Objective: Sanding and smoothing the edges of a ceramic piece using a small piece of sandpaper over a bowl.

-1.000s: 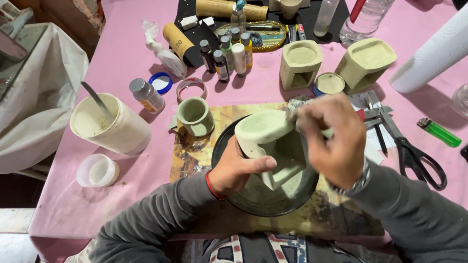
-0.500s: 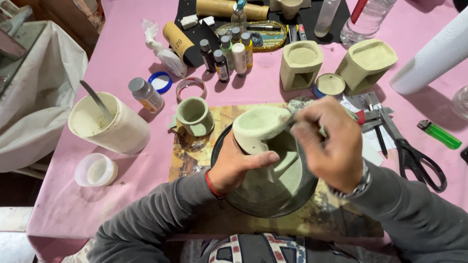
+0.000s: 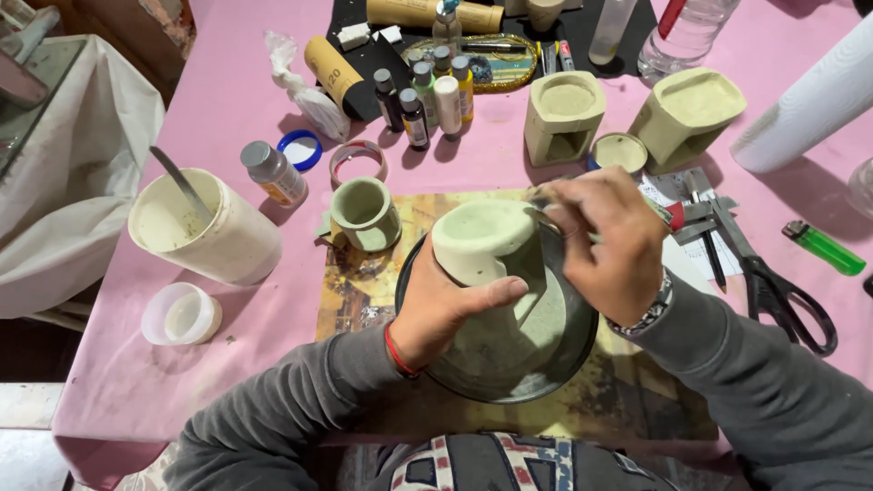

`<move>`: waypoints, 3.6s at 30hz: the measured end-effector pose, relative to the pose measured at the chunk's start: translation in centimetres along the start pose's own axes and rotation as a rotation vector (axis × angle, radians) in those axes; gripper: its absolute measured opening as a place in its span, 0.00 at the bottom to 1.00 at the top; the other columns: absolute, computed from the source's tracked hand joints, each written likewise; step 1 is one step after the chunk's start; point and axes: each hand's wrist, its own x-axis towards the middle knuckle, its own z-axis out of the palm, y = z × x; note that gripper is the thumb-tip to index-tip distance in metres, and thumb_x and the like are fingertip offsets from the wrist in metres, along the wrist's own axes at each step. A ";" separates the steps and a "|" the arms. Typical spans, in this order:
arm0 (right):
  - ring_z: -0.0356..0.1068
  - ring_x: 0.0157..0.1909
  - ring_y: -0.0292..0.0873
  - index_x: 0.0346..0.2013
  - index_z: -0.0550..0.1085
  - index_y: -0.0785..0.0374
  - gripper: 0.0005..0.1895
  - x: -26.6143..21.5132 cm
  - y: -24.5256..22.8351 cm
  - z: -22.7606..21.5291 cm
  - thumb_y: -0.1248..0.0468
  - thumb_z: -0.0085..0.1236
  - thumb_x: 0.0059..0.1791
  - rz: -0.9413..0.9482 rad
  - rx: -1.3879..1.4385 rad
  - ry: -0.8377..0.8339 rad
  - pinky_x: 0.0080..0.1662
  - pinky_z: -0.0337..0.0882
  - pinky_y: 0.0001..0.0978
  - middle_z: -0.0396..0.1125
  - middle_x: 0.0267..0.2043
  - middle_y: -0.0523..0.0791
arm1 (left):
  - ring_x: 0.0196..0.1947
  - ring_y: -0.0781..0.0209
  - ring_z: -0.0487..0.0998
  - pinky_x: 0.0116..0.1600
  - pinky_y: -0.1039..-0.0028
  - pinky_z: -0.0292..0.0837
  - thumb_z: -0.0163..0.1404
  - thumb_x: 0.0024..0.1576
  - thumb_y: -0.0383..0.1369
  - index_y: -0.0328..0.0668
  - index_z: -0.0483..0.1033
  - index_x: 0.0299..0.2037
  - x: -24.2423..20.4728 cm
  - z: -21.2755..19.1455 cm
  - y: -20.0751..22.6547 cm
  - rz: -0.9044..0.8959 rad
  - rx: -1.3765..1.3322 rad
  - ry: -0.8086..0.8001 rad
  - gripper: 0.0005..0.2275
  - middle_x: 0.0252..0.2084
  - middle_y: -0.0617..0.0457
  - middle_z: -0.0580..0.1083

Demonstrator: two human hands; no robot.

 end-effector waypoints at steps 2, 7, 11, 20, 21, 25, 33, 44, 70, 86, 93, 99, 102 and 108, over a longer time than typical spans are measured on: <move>0.70 0.39 0.44 0.49 0.77 0.66 0.10 -0.4 -0.3 0.5 0.71 0.62 0.53 -0.117 0.065 -0.003 0.39 0.71 0.34 0.69 0.40 0.49 | 0.53 0.62 0.77 0.59 0.69 0.74 0.68 0.45 0.26 0.32 0.71 0.60 0.1 -0.1 0.2 0.004 -0.006 -0.007 0.30 0.54 0.50 0.77; 0.70 0.39 0.45 0.48 0.76 0.66 0.11 -0.5 0.1 0.9 0.69 0.61 0.51 -0.311 0.186 -0.023 0.39 0.73 0.37 0.68 0.39 0.49 | 0.53 0.64 0.77 0.59 0.70 0.73 0.68 0.45 0.27 0.35 0.71 0.60 0.0 0.1 0.1 0.036 -0.003 -0.007 0.30 0.54 0.52 0.77; 0.70 0.39 0.45 0.47 0.76 0.65 0.07 0.6 0.4 0.3 0.72 0.59 0.54 -0.159 0.067 0.000 0.40 0.70 0.39 0.70 0.40 0.48 | 0.53 0.62 0.77 0.60 0.70 0.73 0.66 0.48 0.29 0.32 0.72 0.61 0.0 -0.1 0.7 -0.027 -0.045 -0.022 0.29 0.55 0.50 0.77; 0.69 0.40 0.45 0.48 0.77 0.66 0.07 0.5 1.6 1.2 0.71 0.59 0.55 -0.205 0.078 -0.002 0.40 0.70 0.38 0.69 0.41 0.48 | 0.49 0.62 0.78 0.55 0.69 0.75 0.64 0.50 0.28 0.32 0.71 0.61 -0.3 0.0 0.7 -0.150 -0.145 -0.036 0.27 0.51 0.50 0.77; 0.69 0.37 0.43 0.46 0.77 0.66 0.07 0.1 1.5 1.3 0.71 0.60 0.54 -0.232 0.120 0.017 0.37 0.70 0.36 0.69 0.40 0.47 | 0.49 0.63 0.77 0.54 0.69 0.75 0.64 0.50 0.28 0.33 0.70 0.61 -0.4 -0.1 0.3 -0.149 -0.118 -0.037 0.27 0.50 0.52 0.76; 0.66 0.37 0.49 0.44 0.79 0.65 0.10 0.9 -0.1 0.2 0.68 0.62 0.49 -0.373 0.107 -0.021 0.39 0.67 0.44 0.66 0.37 0.46 | 0.51 0.62 0.77 0.57 0.69 0.75 0.63 0.51 0.27 0.32 0.71 0.62 -0.3 -0.2 0.2 -0.114 -0.112 -0.068 0.26 0.52 0.51 0.76; 0.68 0.40 0.49 0.45 0.78 0.67 0.13 1.1 -0.9 -0.2 0.71 0.63 0.46 -0.333 0.128 -0.054 0.43 0.67 0.45 0.69 0.38 0.48 | 0.51 0.59 0.77 0.55 0.67 0.76 0.60 0.56 0.29 0.31 0.70 0.63 -0.3 -0.3 0.5 -0.197 -0.198 -0.108 0.25 0.53 0.49 0.76; 0.62 0.28 0.37 0.45 0.75 0.70 0.07 1.2 4.0 -1.3 0.66 0.55 0.59 0.228 0.255 0.035 0.31 0.62 0.29 0.68 0.34 0.48 | 0.60 0.53 0.75 0.62 0.56 0.76 0.56 0.60 0.40 0.38 0.60 0.70 0.6 -2.3 -0.2 -0.336 -0.464 -0.173 0.30 0.62 0.46 0.70; 0.70 0.46 0.33 0.55 0.72 0.71 0.13 3.0 0.6 -4.9 0.70 0.59 0.56 0.249 0.385 -0.138 0.50 0.71 0.23 0.71 0.45 0.45 | 0.57 0.41 0.76 0.65 0.56 0.70 0.43 0.68 0.47 0.27 0.71 0.63 0.7 -5.2 -3.1 -0.500 -0.802 -0.130 0.26 0.59 0.34 0.75; 0.73 0.42 0.34 0.55 0.70 0.75 0.14 3.0 0.5 -4.8 0.67 0.57 0.59 0.280 0.430 -0.148 0.47 0.74 0.23 0.72 0.45 0.48 | 0.73 0.51 0.63 0.79 0.59 0.56 0.55 0.56 0.62 0.32 0.51 0.77 0.3 -7.8 -4.0 -0.112 -0.339 -0.401 0.48 0.74 0.43 0.61; 0.74 0.38 0.35 0.54 0.64 0.71 0.17 2.2 1.3 -4.7 0.62 0.55 0.59 0.359 0.542 -0.205 0.42 0.75 0.23 0.71 0.41 0.48 | 0.71 0.52 0.65 0.78 0.59 0.58 0.61 0.52 0.58 0.31 0.52 0.75 0.7 -7.3 -2.2 -0.041 -0.299 -0.384 0.49 0.72 0.42 0.63; 0.73 0.42 0.37 0.52 0.62 0.73 0.14 2.3 0.1 -5.3 0.66 0.51 0.57 0.203 0.374 -0.279 0.45 0.75 0.27 0.68 0.42 0.49 | 0.69 0.55 0.66 0.75 0.64 0.59 0.60 0.52 0.60 0.30 0.53 0.76 1.0 -7.4 -2.4 0.009 -0.224 -0.347 0.50 0.69 0.43 0.64; 0.59 0.24 0.36 0.55 0.72 0.66 0.16 0.2 3.1 -6.9 0.67 0.52 0.52 0.387 0.301 -0.514 0.26 0.63 0.25 0.65 0.32 0.48 | 0.68 0.54 0.66 0.74 0.64 0.60 0.61 0.51 0.59 0.29 0.53 0.75 0.9 -6.8 -1.3 0.007 -0.204 -0.344 0.51 0.68 0.42 0.65; 0.76 0.41 0.44 0.49 0.74 0.62 0.14 2.5 -5.0 -5.5 0.67 0.61 0.50 -0.199 0.337 -0.391 0.42 0.76 0.31 0.72 0.45 0.48 | 0.66 0.55 0.69 0.73 0.65 0.62 0.66 0.49 0.55 0.28 0.54 0.74 1.1 -6.5 -1.7 0.104 -0.067 -0.253 0.51 0.69 0.43 0.67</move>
